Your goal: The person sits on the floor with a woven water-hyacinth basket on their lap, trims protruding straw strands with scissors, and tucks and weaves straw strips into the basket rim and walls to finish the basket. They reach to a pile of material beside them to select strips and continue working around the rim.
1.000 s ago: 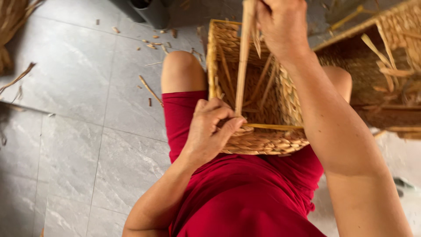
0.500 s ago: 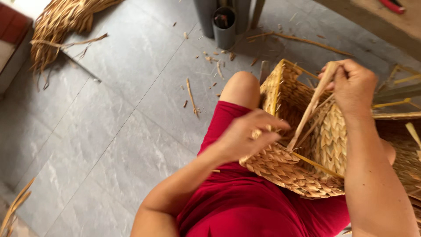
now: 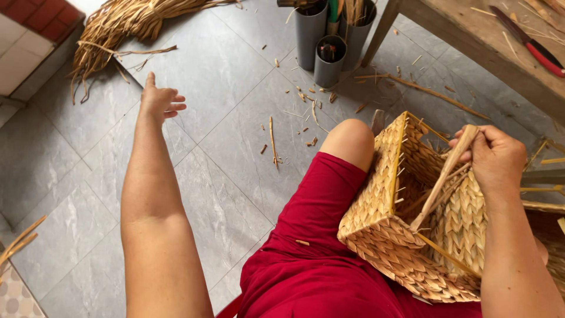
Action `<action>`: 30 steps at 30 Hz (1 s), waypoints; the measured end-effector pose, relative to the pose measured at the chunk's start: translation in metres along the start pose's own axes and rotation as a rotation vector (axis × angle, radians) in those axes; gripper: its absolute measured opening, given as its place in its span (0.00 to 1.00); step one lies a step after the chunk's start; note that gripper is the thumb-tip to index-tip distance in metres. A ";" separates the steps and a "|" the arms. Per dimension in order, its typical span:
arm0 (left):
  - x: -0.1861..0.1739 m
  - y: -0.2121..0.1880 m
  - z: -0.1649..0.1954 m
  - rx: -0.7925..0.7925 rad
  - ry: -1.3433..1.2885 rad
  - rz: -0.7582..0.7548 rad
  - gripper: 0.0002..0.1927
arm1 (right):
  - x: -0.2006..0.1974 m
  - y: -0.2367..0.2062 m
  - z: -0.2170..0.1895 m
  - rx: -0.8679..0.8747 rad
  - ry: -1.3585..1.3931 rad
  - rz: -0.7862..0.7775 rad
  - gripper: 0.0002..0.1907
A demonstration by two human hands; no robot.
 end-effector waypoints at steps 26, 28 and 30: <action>-0.067 0.009 -0.057 -0.014 0.100 0.065 0.32 | 0.013 0.000 0.001 0.088 -0.124 0.016 0.10; -0.067 0.007 -0.057 -0.023 0.118 0.072 0.33 | 0.013 0.001 0.004 0.084 -0.146 0.020 0.10; -0.066 0.007 -0.058 -0.033 0.130 0.072 0.33 | 0.014 0.002 0.006 0.080 -0.161 0.028 0.09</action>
Point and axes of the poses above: each hand's wrist, its own y-axis towards the middle knuckle, its own x-axis out of the palm, z = x × y, the point moved 3 cm from there along y, towards the middle knuckle, and after that the axes turned 5 degrees about y, right-handed, at the moved point
